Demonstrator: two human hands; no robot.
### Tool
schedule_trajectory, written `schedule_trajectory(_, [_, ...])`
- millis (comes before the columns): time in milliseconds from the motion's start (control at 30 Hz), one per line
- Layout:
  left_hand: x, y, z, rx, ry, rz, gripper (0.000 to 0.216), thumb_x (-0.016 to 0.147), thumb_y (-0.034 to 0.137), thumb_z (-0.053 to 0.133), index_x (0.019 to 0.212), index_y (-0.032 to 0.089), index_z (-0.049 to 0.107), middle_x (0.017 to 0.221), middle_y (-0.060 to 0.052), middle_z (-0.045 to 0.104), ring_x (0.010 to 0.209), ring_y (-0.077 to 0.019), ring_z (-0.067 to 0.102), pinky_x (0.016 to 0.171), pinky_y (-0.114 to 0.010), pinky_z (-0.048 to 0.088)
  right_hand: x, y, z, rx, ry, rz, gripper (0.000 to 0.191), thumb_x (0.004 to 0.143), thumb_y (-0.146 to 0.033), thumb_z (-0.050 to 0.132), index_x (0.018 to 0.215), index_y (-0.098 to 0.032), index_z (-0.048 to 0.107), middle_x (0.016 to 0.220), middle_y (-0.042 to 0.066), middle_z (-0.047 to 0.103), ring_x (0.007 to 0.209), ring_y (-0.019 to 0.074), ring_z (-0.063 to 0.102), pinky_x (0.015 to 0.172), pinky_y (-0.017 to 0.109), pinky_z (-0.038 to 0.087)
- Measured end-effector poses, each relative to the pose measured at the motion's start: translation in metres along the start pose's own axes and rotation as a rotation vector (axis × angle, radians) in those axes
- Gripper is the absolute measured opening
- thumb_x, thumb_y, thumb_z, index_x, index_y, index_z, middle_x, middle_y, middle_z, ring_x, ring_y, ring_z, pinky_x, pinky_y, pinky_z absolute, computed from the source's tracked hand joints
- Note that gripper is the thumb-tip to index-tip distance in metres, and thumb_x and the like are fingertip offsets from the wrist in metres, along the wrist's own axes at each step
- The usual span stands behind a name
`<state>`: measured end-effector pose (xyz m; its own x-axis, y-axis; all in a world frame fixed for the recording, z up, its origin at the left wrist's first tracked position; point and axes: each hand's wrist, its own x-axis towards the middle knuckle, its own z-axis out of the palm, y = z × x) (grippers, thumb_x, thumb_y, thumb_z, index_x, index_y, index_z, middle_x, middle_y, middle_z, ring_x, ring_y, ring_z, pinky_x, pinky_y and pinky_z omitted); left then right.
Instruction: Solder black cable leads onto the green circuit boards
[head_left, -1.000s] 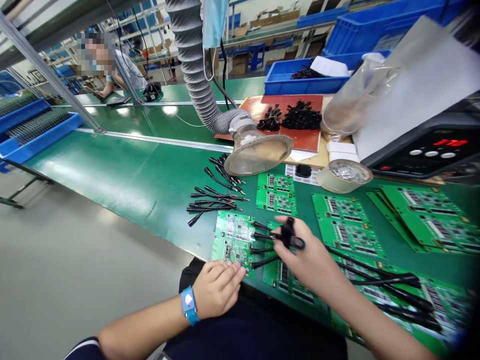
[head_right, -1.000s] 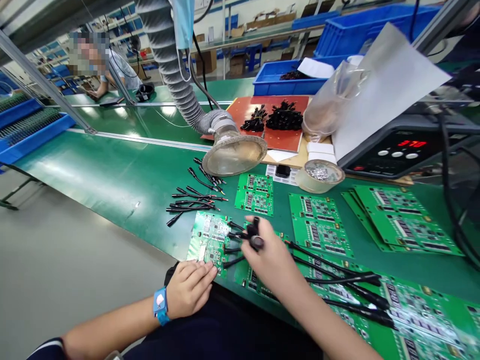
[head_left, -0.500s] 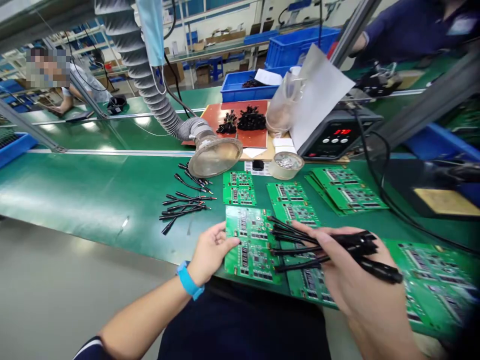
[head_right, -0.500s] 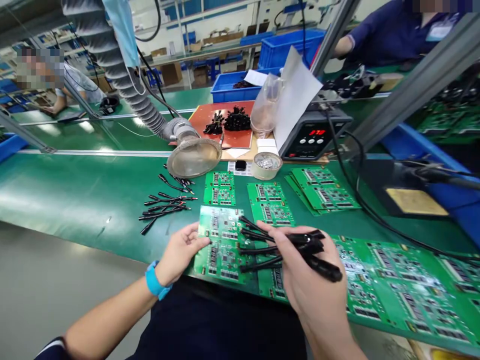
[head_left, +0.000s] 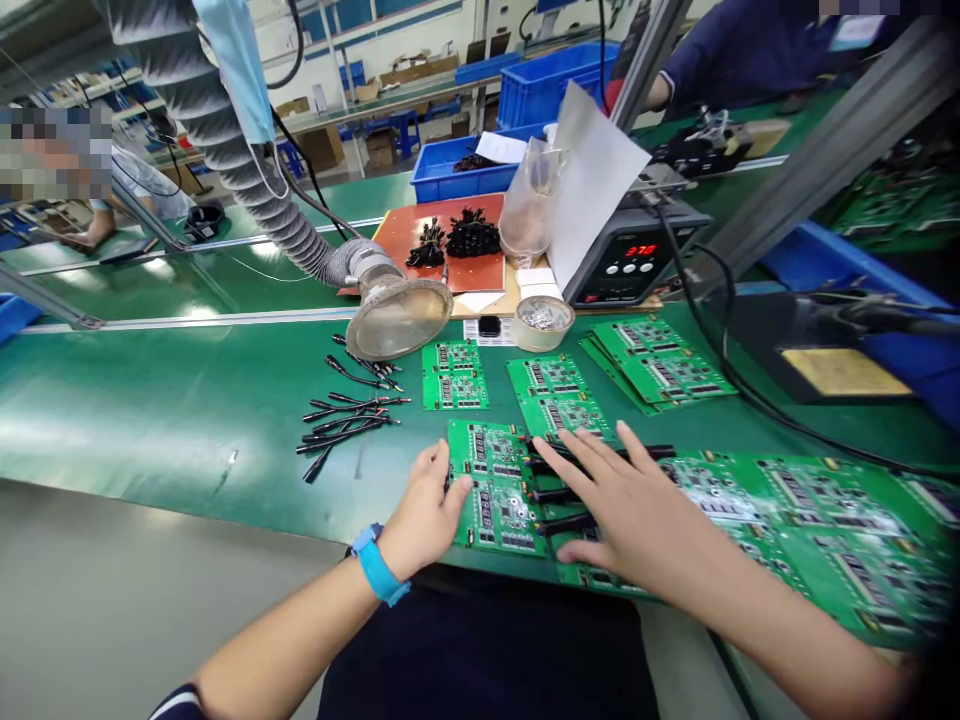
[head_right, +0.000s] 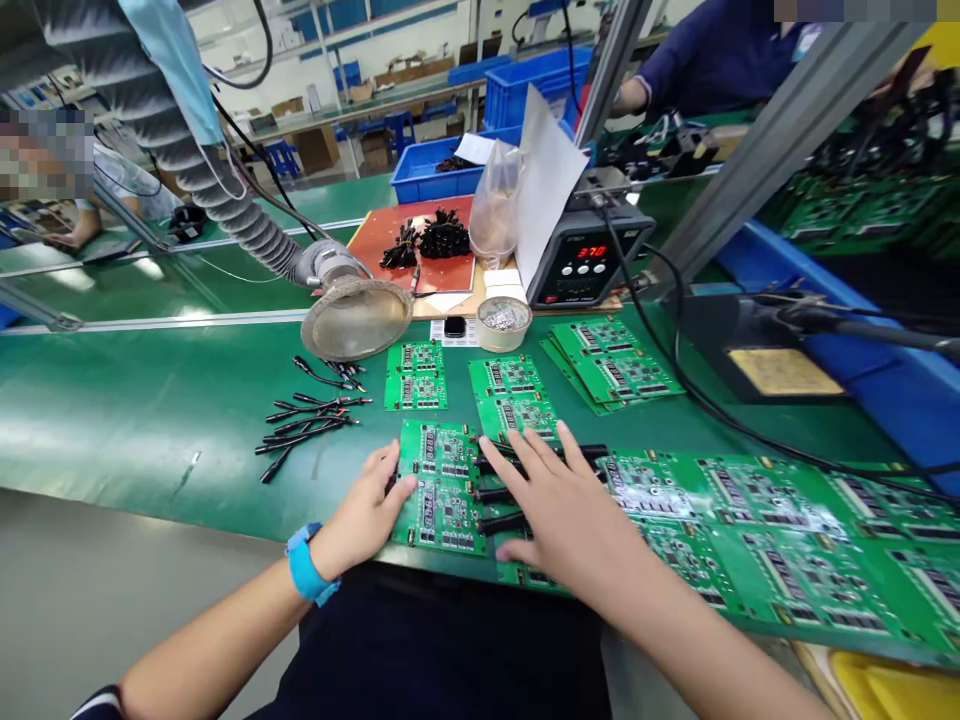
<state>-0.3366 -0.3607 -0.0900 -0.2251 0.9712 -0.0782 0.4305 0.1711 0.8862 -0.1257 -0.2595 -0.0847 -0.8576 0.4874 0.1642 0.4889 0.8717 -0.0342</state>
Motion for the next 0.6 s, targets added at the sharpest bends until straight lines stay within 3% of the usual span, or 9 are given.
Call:
schedule_trajectory(133, [0.012, 0.007, 0.01, -0.422, 0.007, -0.209, 0.061, 0.078, 0.035, 0.057, 0.131, 0.016, 0.033, 0.13, -0.012, 0.041, 0.118, -0.0238, 0.039, 0.1, -0.036, 0.03, -0.001, 0.014, 0.02, 0.064, -0.098, 0.028, 0.11, 0.051, -0.051, 0.073, 0.137, -0.02, 0.012, 0.122, 0.014, 0.046, 0.113, 0.0312, 0.043, 0.102, 0.058, 0.02])
schedule_trajectory(233, [0.022, 0.011, 0.017, -0.729, -0.119, -0.305, 0.063, 0.066, 0.033, 0.071, 0.12, 0.015, 0.043, 0.12, -0.013, 0.052, 0.105, -0.0254, 0.052, 0.091, -0.038, 0.041, -0.003, 0.015, 0.02, 0.087, -0.1, 0.043, 0.106, 0.055, -0.049, 0.071, 0.137, -0.022, 0.009, 0.123, 0.011, 0.045, 0.115, 0.0291, 0.041, 0.103, 0.058, 0.017])
schedule_trajectory(333, [0.023, 0.017, 0.017, -0.832, -0.16, -0.352, 0.054, 0.059, 0.029, 0.077, 0.105, 0.014, 0.053, 0.104, -0.012, 0.061, 0.091, -0.0242, 0.06, 0.084, -0.038, 0.045, -0.005, 0.014, 0.01, 0.103, -0.101, 0.052, 0.104, 0.058, -0.048, 0.07, 0.137, -0.024, 0.007, 0.125, 0.009, 0.044, 0.115, 0.028, 0.041, 0.104, 0.059, 0.014])
schedule_trajectory(433, [0.016, 0.031, 0.005, -0.886, -0.16, -0.359, 0.049, 0.06, 0.026, 0.076, 0.102, 0.014, 0.054, 0.101, -0.01, 0.063, 0.089, -0.0229, 0.061, 0.083, -0.036, 0.046, -0.005, 0.014, -0.008, 0.165, -0.07, 0.042, 0.103, 0.06, -0.048, 0.068, 0.137, -0.024, 0.003, 0.129, 0.008, 0.04, 0.117, 0.0273, 0.04, 0.105, 0.059, 0.004])
schedule_trajectory(500, [0.009, 0.047, -0.008, -0.928, -0.19, -0.35, 0.045, 0.063, 0.025, 0.074, 0.102, 0.013, 0.055, 0.099, -0.01, 0.064, 0.087, -0.0233, 0.062, 0.08, -0.036, 0.048, -0.004, 0.013, -0.019, 0.288, -0.026, 0.036, 0.1, 0.063, -0.043, 0.067, 0.137, -0.025, 0.002, 0.133, 0.008, 0.035, 0.121, 0.027, 0.035, 0.106, 0.057, 0.002])
schedule_trajectory(600, [0.0, 0.073, -0.023, -0.979, -0.216, -0.356, 0.04, 0.066, 0.024, 0.072, 0.101, 0.013, 0.056, 0.095, -0.01, 0.065, 0.082, -0.024, 0.064, 0.074, -0.035, 0.051, 0.002, -0.001, -0.026, 0.727, 0.123, 0.123, 0.089, 0.067, -0.038, 0.064, 0.137, -0.028, 0.01, 0.139, 0.006, 0.025, 0.127, 0.0271, 0.025, 0.107, 0.051, 0.013])
